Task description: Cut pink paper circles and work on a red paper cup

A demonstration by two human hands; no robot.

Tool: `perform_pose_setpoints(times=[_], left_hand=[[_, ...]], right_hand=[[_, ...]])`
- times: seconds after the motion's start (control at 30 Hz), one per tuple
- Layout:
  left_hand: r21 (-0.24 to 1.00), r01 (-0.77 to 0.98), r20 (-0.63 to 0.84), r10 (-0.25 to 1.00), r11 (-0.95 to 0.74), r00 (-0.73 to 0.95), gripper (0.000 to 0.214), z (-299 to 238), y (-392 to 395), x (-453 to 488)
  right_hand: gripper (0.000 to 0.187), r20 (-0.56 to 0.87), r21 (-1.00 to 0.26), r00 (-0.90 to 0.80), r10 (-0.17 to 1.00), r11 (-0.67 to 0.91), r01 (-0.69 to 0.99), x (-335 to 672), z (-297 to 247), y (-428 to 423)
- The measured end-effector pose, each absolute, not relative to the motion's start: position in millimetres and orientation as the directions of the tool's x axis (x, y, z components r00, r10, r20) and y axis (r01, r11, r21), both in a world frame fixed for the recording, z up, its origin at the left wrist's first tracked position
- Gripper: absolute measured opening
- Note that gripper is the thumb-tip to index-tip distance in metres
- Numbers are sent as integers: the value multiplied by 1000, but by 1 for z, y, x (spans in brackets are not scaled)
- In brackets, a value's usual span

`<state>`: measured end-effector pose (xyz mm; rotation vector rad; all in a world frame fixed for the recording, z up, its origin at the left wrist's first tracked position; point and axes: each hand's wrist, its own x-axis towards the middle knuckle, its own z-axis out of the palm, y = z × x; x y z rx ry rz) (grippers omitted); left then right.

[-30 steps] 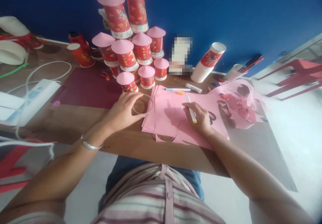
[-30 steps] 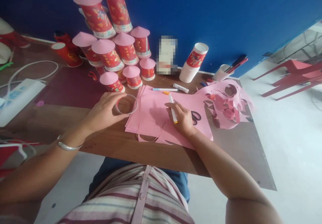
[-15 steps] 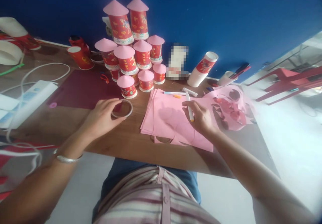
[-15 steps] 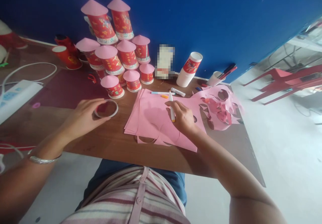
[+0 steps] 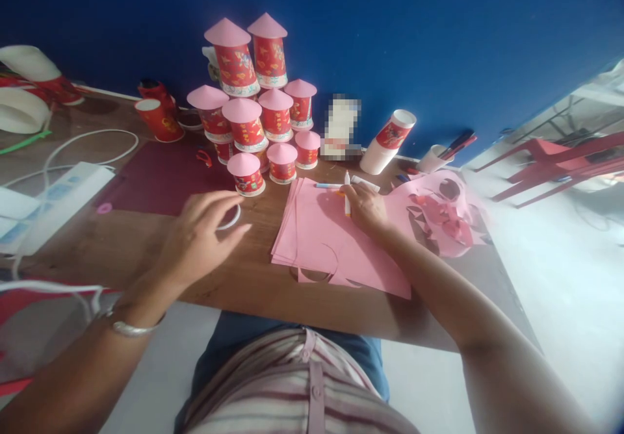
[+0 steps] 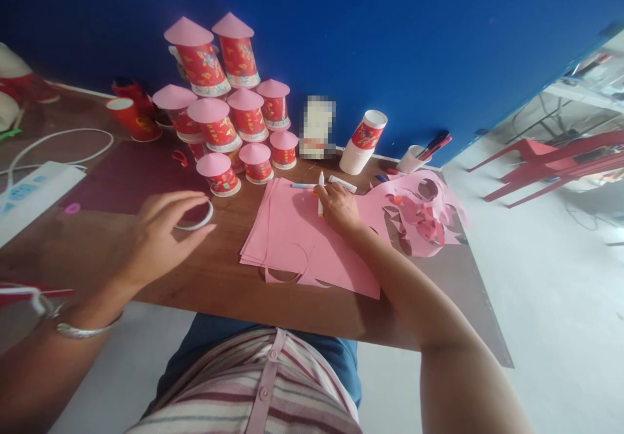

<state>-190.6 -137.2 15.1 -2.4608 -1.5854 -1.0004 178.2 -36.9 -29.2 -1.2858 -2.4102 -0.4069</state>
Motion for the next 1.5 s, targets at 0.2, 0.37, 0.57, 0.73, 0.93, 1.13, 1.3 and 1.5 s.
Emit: perform_pose_setpoints(times=[0.2, 0.37, 0.57, 0.73, 0.93, 1.13, 1.3, 1.5], left_hand=[[796, 440, 302, 902, -417, 308, 21, 21, -105, -83], [970, 126, 159, 936, -207, 313, 47, -5, -53, -21], [980, -39, 196, 895, -197, 401, 32, -24, -41, -4], [988, -127, 128, 914, -85, 385, 28, -25, -36, -16], [932, -331, -25, 938, 147, 344, 37, -16, -27, -24], [895, -338, -119, 887, 290, 446, 41, -17, -31, -23], [909, -305, -123, 883, 283, 453, 39, -17, -30, -25], [949, -239, -69, 874, 206, 481, 36, -18, -30, -26]], right_hand=[[24, 653, -47, -438, 618, 610, 791, 177, -10, -58], [19, 707, -163, -351, 614, 624, 764, 181, -7, -77], [10, 730, -275, -267, 630, 627, 729, 188, -21, -75], [16, 713, -448, -189, 675, 646, 617, 191, -16, -81], [40, 471, -848, 37, 881, 441, 294, 189, 2, -91], [35, 202, -972, 114, 973, 213, -100, 181, 0, -88], [34, 170, -978, 143, 975, 185, -99, 178, 1, -89], [37, 144, -980, 127, 981, 159, -115, 181, 1, -87]])
